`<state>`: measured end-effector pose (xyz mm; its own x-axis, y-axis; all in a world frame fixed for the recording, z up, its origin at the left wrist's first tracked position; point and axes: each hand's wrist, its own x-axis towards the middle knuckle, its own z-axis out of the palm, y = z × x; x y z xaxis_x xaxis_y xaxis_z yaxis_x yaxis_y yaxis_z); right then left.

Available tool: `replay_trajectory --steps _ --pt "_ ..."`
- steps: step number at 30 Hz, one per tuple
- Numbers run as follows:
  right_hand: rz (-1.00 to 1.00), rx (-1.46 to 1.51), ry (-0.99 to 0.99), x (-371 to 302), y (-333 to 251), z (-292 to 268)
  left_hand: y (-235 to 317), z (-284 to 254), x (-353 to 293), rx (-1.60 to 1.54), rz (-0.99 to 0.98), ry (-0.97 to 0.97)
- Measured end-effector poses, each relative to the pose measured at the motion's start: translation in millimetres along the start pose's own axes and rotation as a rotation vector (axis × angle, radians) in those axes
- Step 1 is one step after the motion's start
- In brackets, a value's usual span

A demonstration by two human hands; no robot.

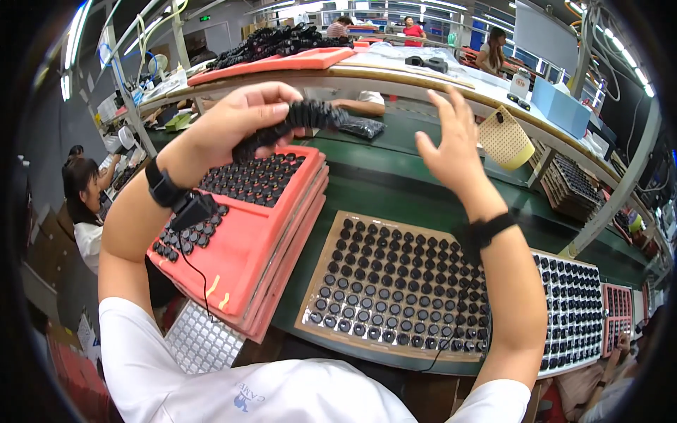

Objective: The person reaches for a black component from a shelf, joins it with another part from a tray, and presses them together. They repeat this process, assembling the components and placing the finished units back into the tray.

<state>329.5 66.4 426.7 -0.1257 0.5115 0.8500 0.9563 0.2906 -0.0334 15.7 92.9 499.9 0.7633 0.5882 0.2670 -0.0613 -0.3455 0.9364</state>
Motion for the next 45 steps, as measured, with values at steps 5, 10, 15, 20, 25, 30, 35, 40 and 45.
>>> replay_trajectory --steps 5,10,15,20,25,30,35,40,45 --pt "0.076 1.017 -0.298 -70 -104 -45 -19 51 -58 0.007 -0.084 -0.131" --pt "0.051 1.111 -0.102 -146 -150 -55 -58 93 -105 -0.046 -0.149 -0.127" --pt "0.103 1.066 -0.142 -210 -171 -53 -87 129 -148 -0.107 -0.240 -0.109" --pt "0.418 1.200 -0.161 -273 -196 -43 -148 167 -190 -0.133 -0.107 -0.004" --pt "0.562 1.226 -0.232 -320 -187 -26 -203 190 -204 -0.174 -0.128 0.028" --pt "0.748 1.330 -0.348 -346 -180 -11 -266 217 -201 -0.220 -0.142 0.069" --pt "0.646 1.098 -0.423 -383 -161 15 -306 235 -199 -0.093 -0.004 0.091" --pt "0.658 1.113 -0.327 -405 -158 29 -332 228 -196 -0.525 -0.276 0.069" --pt "0.566 1.066 -0.314 -416 -155 41 -361 226 -199 -0.705 -0.411 0.022"
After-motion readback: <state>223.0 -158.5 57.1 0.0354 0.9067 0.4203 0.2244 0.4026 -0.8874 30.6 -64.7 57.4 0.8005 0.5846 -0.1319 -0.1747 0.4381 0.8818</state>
